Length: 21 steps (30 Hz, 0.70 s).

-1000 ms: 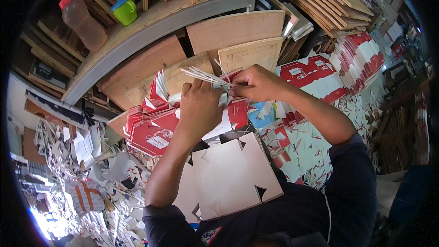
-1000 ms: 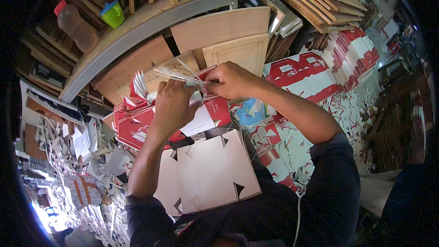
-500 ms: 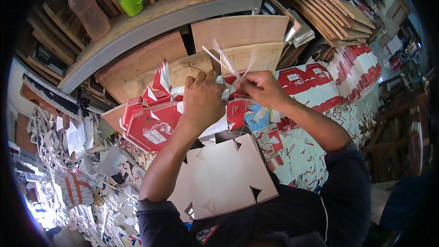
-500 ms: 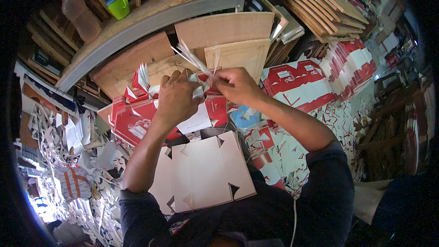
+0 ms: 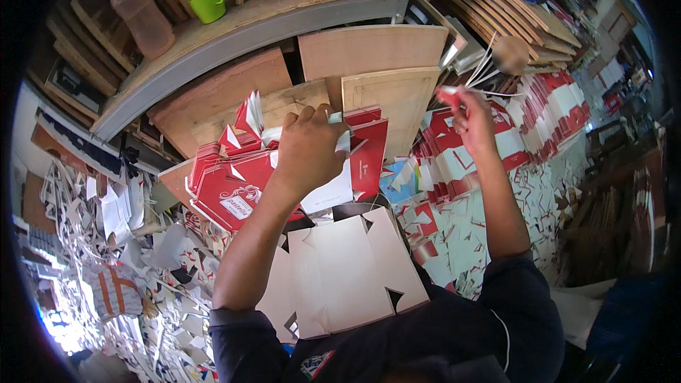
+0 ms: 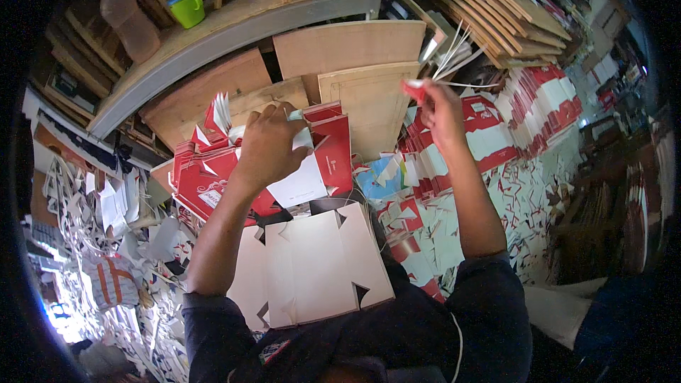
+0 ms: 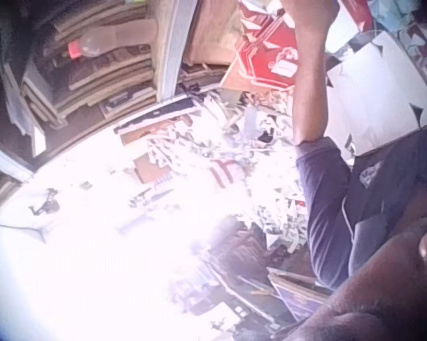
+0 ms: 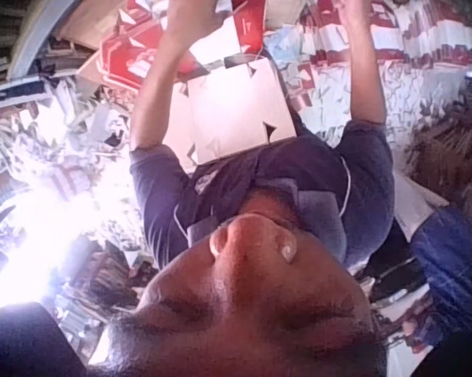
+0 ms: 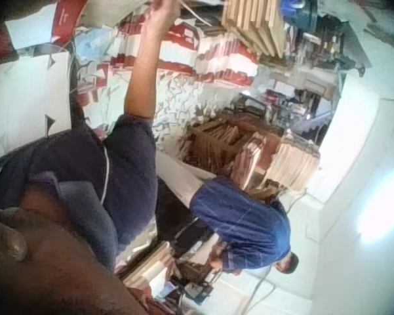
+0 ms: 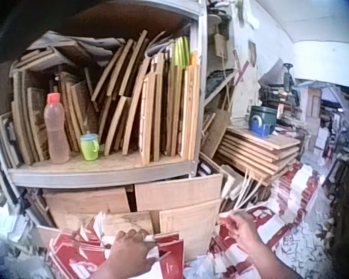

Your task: The person assembles red and white cardboard boxes by hand in a cluttered workshop. They fold the flaps, tuck in the tabs, and secure the structure, then place the finished boxes onto a stack.

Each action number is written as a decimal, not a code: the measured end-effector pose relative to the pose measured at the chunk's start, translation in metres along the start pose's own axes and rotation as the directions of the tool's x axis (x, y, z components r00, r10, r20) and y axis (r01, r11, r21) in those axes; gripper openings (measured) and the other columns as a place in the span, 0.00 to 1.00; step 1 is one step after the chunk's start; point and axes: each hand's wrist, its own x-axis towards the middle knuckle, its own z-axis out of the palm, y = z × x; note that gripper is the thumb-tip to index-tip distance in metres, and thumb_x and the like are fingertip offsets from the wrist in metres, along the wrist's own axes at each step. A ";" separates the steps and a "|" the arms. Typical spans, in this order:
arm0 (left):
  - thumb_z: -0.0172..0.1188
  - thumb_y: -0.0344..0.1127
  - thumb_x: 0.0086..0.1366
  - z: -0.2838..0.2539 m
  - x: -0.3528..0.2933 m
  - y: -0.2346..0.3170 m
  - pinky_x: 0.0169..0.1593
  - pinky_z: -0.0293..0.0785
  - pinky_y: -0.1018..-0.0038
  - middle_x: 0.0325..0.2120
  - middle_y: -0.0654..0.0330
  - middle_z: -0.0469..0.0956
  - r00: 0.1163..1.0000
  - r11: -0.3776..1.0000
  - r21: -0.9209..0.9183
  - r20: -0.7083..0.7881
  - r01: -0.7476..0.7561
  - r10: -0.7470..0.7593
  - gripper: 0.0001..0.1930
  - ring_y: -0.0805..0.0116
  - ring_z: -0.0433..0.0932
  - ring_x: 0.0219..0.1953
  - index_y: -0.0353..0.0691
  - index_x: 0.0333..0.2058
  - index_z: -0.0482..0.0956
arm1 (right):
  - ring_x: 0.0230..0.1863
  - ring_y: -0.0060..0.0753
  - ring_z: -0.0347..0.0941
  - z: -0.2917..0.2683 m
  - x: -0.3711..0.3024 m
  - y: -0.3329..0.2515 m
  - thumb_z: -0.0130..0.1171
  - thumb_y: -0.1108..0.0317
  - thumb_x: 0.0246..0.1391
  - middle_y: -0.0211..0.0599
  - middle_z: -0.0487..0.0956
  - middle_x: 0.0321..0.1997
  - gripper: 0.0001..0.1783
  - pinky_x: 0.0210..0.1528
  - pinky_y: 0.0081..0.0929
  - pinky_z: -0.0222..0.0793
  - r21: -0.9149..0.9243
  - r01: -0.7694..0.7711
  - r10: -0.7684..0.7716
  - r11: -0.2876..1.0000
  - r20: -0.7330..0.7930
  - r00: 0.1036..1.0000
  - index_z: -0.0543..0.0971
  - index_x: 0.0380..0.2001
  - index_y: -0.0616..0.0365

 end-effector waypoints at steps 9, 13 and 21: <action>0.76 0.36 0.49 -0.008 0.003 0.000 0.57 0.69 0.55 0.48 0.51 0.77 0.999 0.982 -0.189 0.033 0.008 -0.002 0.31 0.46 0.77 0.52 0.47 0.53 0.75 | 0.75 0.48 0.57 0.020 -0.049 0.057 0.70 0.53 0.58 0.50 0.59 0.76 0.53 0.71 0.44 0.60 -0.282 0.106 -0.044 0.953 0.216 0.975 0.50 0.75 0.60; 0.74 0.31 0.52 -0.031 0.001 0.013 0.61 0.69 0.51 0.57 0.43 0.72 0.995 0.924 -0.373 0.084 0.087 -0.060 0.41 0.40 0.75 0.56 0.43 0.63 0.61 | 0.78 0.48 0.48 0.072 -0.058 0.056 0.70 0.56 0.57 0.51 0.51 0.79 0.56 0.74 0.39 0.51 -0.021 0.313 -0.301 0.949 0.217 0.929 0.45 0.76 0.61; 0.69 0.29 0.57 -0.035 -0.037 0.030 0.68 0.62 0.55 0.64 0.39 0.65 0.999 0.945 -0.325 -0.039 -0.020 0.008 0.48 0.38 0.67 0.64 0.37 0.71 0.47 | 0.55 0.23 0.73 0.127 -0.064 0.073 0.63 0.69 0.63 0.34 0.77 0.55 0.27 0.59 0.27 0.70 0.310 0.189 -0.298 0.932 0.355 0.886 0.67 0.62 0.61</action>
